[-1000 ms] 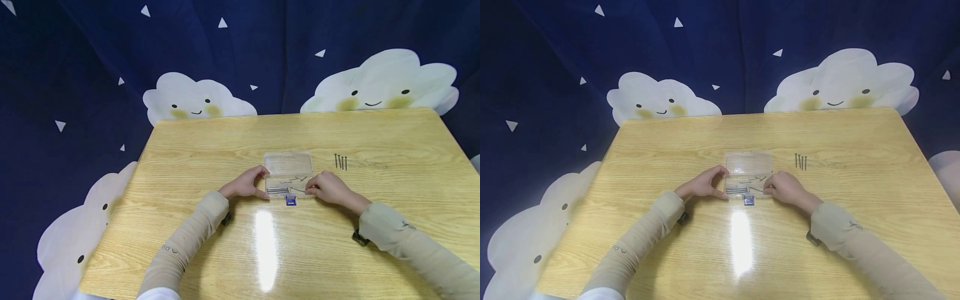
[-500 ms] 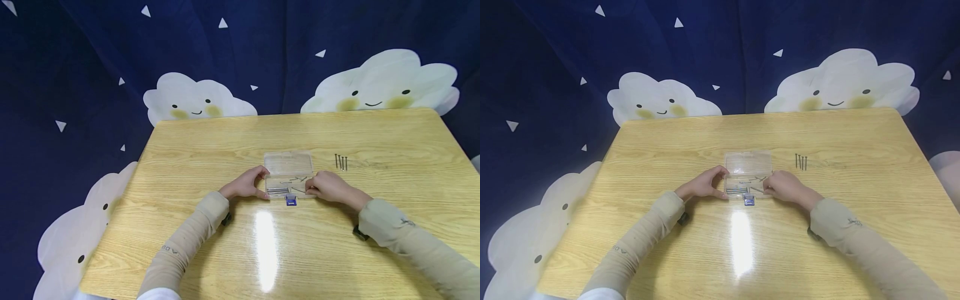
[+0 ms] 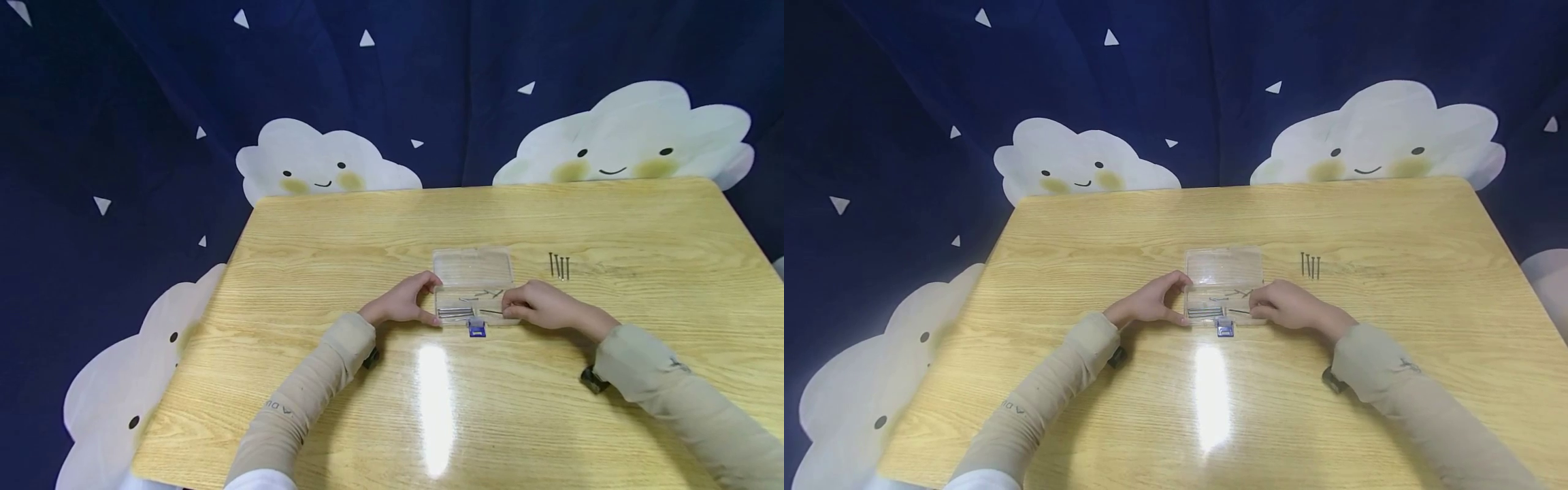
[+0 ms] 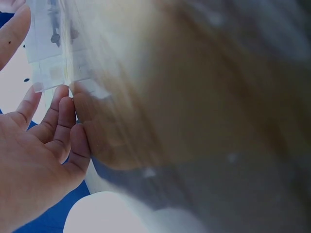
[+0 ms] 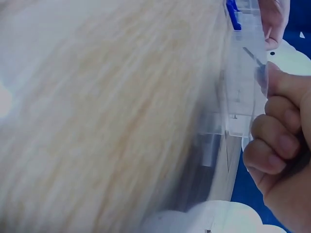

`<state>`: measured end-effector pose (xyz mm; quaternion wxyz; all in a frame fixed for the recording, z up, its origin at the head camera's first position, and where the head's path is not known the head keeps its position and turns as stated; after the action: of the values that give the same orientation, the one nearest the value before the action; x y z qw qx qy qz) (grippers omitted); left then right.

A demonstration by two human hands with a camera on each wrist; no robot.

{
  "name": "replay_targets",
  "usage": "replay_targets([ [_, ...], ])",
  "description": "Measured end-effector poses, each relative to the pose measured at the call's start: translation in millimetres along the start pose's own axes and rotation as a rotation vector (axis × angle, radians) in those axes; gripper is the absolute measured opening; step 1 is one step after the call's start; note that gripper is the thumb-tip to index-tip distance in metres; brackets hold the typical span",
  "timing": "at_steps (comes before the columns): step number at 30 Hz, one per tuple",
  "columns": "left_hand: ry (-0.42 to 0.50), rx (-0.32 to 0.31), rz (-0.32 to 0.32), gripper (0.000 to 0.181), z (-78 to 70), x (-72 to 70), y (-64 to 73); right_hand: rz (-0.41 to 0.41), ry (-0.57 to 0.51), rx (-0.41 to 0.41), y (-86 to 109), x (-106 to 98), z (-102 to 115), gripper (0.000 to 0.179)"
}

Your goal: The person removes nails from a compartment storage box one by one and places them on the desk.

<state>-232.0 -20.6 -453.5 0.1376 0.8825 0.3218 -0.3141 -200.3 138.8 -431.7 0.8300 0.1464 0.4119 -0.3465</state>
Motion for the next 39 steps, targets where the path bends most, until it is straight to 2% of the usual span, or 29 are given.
replay_targets([
  [7, -0.002, -0.002, -0.001, 0.065, -0.4, 0.2, -0.1, 0.008, -0.126, 0.012, 3.7, -4.4, 1.6, 0.012],
  [11, 0.005, 0.005, -0.003, 0.063, -0.7, 1.2, 0.0, -0.004, -0.164, 0.024, 6.1, -7.6, 0.8, 0.012],
  [25, -0.005, -0.007, 0.001, 0.062, 0.4, 1.3, 0.1, -0.081, -0.234, 0.121, 19.3, -18.0, -9.8, 0.011],
  [33, -0.002, -0.014, 0.000, 0.064, 1.6, 1.4, 0.6, -0.157, -0.204, 0.207, 30.8, -31.8, -18.2, 0.010],
  [39, -0.019, -0.006, 0.001, 0.064, 1.5, 1.1, 0.7, -0.220, -0.233, 0.257, 40.5, -42.5, -29.4, 0.009],
])
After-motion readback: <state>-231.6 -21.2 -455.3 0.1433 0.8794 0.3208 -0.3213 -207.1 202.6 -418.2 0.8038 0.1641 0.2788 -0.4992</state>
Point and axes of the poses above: each hand's wrist, its own y-axis away from the middle knuckle, its own x-axis out of the palm, z = x × y, the point moved 9 cm from there along -y, towards the middle knuckle, and after that the axes turned 7 degrees about x, right-handed, at the moved point
